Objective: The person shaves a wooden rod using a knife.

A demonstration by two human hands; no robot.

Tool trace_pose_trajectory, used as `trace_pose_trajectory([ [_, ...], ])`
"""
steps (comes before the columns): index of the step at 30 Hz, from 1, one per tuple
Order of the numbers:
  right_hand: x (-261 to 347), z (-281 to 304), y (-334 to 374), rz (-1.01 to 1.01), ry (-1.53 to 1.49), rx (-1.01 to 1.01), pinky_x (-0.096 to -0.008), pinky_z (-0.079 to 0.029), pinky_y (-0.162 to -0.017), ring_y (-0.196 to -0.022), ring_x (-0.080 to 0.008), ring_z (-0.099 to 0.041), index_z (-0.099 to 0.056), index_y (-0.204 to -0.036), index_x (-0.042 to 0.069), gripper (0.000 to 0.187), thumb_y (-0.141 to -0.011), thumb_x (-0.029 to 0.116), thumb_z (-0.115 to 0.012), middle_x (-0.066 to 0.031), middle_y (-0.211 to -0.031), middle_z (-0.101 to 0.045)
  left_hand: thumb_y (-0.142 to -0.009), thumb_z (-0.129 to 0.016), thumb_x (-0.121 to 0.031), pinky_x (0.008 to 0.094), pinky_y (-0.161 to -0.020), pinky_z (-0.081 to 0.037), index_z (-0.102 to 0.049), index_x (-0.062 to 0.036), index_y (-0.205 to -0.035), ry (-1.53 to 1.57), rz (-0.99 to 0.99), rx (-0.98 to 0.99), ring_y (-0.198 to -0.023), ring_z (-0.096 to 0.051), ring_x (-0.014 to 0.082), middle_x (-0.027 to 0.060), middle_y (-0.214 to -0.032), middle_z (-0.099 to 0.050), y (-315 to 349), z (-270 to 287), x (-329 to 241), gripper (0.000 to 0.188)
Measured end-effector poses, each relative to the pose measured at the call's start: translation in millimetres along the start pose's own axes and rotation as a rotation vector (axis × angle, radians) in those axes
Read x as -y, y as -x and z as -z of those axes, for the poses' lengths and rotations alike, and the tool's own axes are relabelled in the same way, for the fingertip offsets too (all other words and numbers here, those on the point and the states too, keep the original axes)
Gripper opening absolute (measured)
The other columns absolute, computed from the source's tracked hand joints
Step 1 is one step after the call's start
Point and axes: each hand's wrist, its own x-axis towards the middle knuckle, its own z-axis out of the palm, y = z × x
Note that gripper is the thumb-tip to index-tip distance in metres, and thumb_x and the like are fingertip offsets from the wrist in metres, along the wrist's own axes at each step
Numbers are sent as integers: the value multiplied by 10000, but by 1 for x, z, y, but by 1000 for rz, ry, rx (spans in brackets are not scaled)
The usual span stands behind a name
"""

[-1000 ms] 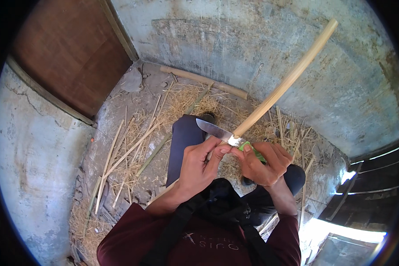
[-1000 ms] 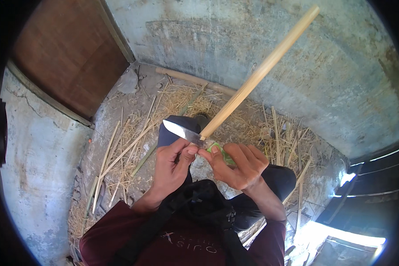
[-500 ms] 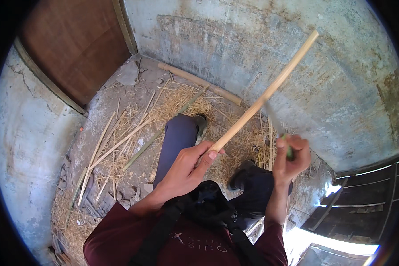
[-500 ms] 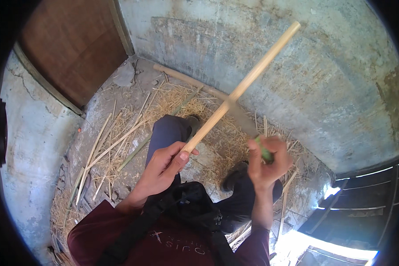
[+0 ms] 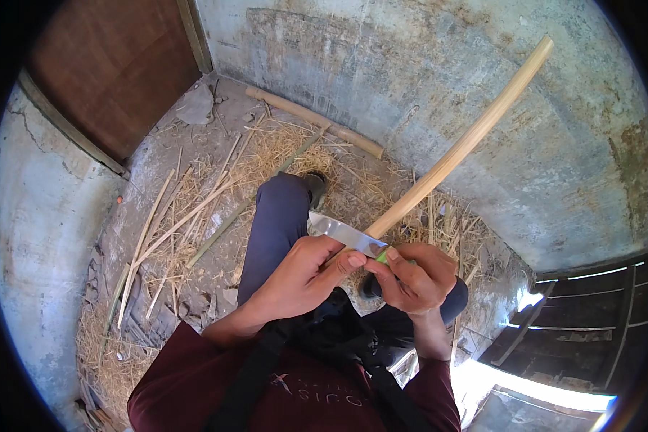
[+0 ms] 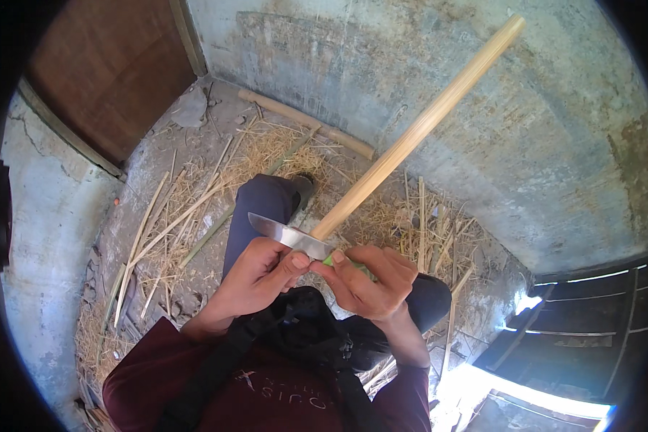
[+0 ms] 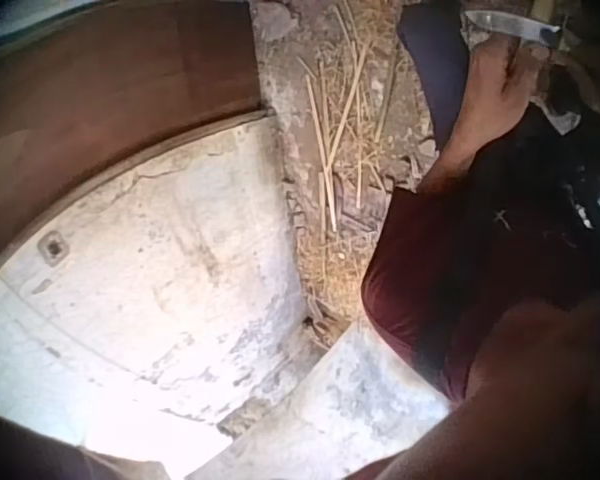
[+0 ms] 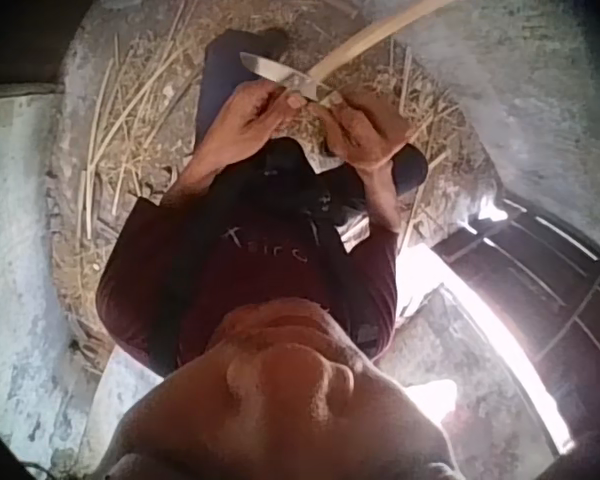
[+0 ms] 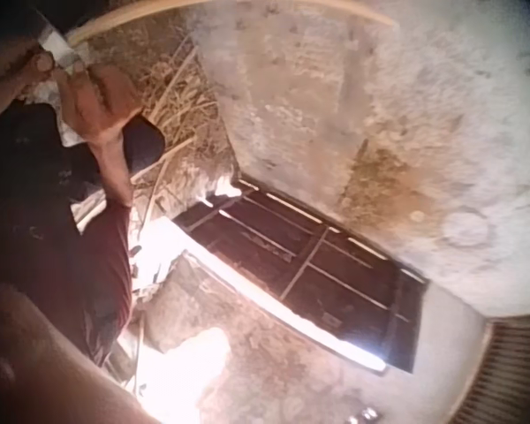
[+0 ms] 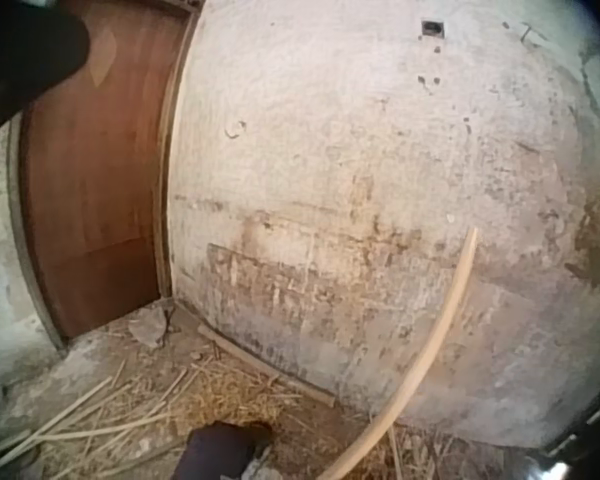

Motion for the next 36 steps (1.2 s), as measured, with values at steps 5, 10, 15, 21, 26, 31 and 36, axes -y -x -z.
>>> trace_pose_trajectory([
  [5,0,1,-4,-29,-2,-32,-289,-433,-462,-540,-179,-641,-778,-969,113,362,-726,235,-1016,-40,-731,-700,-1153,-605,-267,318,-574,-426,-683,22,-1076,110,61,4,-621,-501,104,27,-692,-559,-1,2,-5,309],
  [10,0,-1,-1,-30,-47,-12,-287,-438,-467,-540,-181,-641,-779,-1008,118,386,-718,216,-1015,-39,-732,-705,-1154,-599,-280,344,-556,-390,-665,21,-1032,58,10,3,-593,-460,120,45,-671,-543,2,1,-6,331],
  [15,1,-1,-1,24,-61,30,-284,-428,-471,-536,-170,-619,-773,-1107,136,455,-727,210,-1013,-23,-743,-698,-1136,-629,-315,397,-528,-342,-680,38,-953,-20,-58,-24,-537,-400,172,94,-603,-453,2,-2,16,402],
  [21,8,0,1,45,-12,31,-275,-415,-473,-539,-163,-608,-758,-1173,155,503,-743,211,-1012,-7,-740,-680,-1115,-660,-297,416,-513,-366,-736,37,-931,-142,-80,-108,-490,-417,270,139,-570,-483,2,-5,7,389],
  [26,12,0,-2,45,21,28,-268,-426,-477,-538,-161,-608,-751,-1140,153,462,-758,206,-1006,-8,-735,-678,-1098,-694,-275,380,-493,-395,-763,19,-962,-195,-76,-181,-462,-474,247,154,-584,-562,5,-8,-5,332],
  [31,12,0,-5,62,72,32,-270,-417,-464,-534,-165,-610,-740,-1068,133,411,-757,193,-1002,-12,-719,-676,-1077,-734,-283,365,-472,-388,-774,6,-997,-188,-2,-211,-455,-474,163,138,-577,-573,4,-7,-9,303],
  [36,10,3,-8,63,79,11,-274,-413,-456,-528,-167,-608,-743,-996,118,368,-745,185,-1004,-21,-703,-669,-1072,-741,-292,354,-483,-416,-769,18,-988,-207,-47,-223,-462,-521,158,125,-583,-590,0,-7,-9,323],
])
